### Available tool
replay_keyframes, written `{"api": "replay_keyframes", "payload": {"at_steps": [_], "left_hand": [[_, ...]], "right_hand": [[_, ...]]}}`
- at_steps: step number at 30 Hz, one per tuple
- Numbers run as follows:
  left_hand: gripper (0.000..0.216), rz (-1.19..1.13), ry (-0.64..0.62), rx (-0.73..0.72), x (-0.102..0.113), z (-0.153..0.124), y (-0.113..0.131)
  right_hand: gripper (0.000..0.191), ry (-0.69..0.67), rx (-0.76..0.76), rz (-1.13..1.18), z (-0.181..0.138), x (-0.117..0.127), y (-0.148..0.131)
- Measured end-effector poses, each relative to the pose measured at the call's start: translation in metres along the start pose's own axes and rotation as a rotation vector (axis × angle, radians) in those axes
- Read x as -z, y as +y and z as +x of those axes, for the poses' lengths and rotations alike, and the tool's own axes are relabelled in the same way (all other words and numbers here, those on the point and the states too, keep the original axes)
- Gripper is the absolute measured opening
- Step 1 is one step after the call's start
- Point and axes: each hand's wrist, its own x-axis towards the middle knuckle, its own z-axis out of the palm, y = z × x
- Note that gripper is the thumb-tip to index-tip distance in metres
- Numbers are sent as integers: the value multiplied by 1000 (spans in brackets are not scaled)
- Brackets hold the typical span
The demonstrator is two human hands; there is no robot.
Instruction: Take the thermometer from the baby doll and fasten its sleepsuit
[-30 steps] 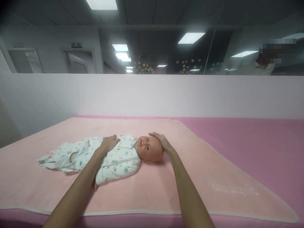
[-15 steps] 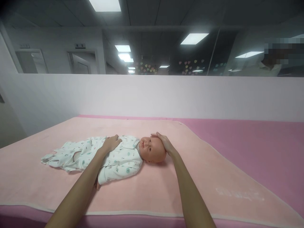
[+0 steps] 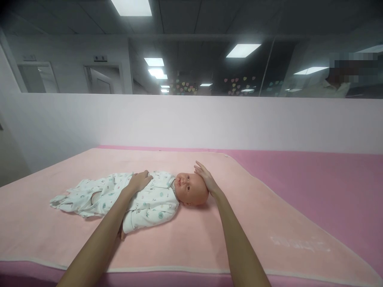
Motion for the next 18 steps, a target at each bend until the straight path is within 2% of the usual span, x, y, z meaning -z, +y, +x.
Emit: {"api": "replay_keyframes", "payload": {"at_steps": [2,7,11,18], "left_hand": [[31,-4,1,0,0,0,0],[32,-20,2,-1,-2,1,-1],[35,-51,-25,9,-1,3,-5],[43,-148,-78,47,2,5,-13]], "right_hand": [[58,-6,2,-7,-1,0,-1],[43,-116,-35,-29,-5,-1,-5],[39,-57,-3,-8,-4,-2,-4],[33,-43,20,-24,-1,-1,2]]}}
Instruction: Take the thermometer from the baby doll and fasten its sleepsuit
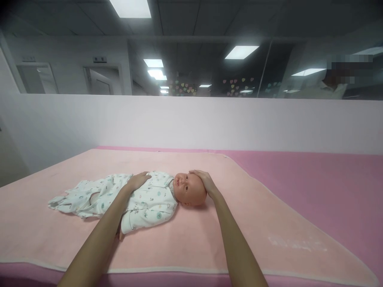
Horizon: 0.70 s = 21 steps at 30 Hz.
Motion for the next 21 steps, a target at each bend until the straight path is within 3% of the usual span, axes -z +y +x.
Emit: {"api": "replay_keyframes", "payload": {"at_steps": [4,8,10,12,15,18,21], "left_hand": [[56,-109,141,-30,-1,-7,3],[44,-226,413,-287,3,-23,20],[34,-268,347,-415,3,-32,32],[32,-287,174,-494,2,-40,43],[30,-286,78,-469,-2,-44,50],[31,-439,78,-434,-6,-42,48],[34,-642,124,-398,-10,-35,43]], "right_hand": [[32,142,31,-43,4,3,5],[33,355,85,-204,7,7,12],[32,466,112,-271,7,8,12],[31,567,186,-356,4,7,9],[27,704,380,-601,-6,-3,-5],[23,608,547,-854,-19,-27,-23],[23,298,667,-1008,-32,-62,-34]]}}
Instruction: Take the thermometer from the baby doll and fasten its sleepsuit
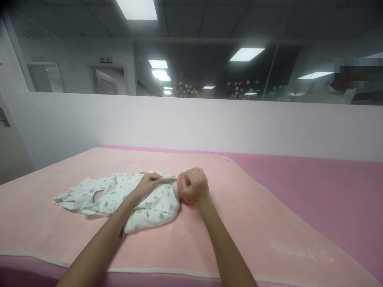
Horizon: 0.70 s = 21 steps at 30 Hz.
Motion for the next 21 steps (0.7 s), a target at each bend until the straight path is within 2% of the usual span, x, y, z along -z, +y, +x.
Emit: {"api": "replay_keyframes", "payload": {"at_steps": [3,6,13,21], "left_hand": [[35,-153,57,16,1,4,-6],[34,-219,50,15,1,6,-7],[34,-232,-14,-29,1,4,-1],[30,-247,-38,-50,-3,6,-10]], "right_hand": [[25,-156,246,-60,-5,-15,-31],[25,-199,357,-220,-8,-30,-41],[27,-219,277,-474,-5,-35,-29],[22,-433,202,-651,5,-51,-45]]}}
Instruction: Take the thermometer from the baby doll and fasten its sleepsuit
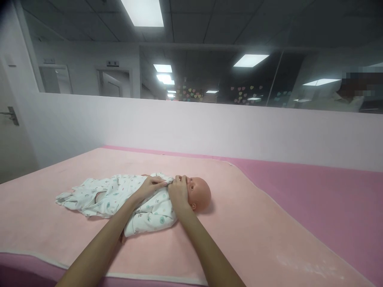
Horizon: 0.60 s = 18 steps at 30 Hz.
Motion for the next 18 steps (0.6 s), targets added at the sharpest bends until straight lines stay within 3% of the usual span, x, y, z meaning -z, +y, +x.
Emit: {"api": "replay_keyframes", "payload": {"at_steps": [4,8,12,18], "left_hand": [[28,-12,3,1,0,-1,5],[28,6,54,5,0,-2,10],[27,14,137,-5,1,0,8],[25,24,183,34,1,1,7]], "right_hand": [[19,-108,-35,-64,10,1,-7],[20,-34,-125,-48,9,1,-8],[18,201,-122,58,2,0,-4],[20,692,-254,470,-4,4,6]]}}
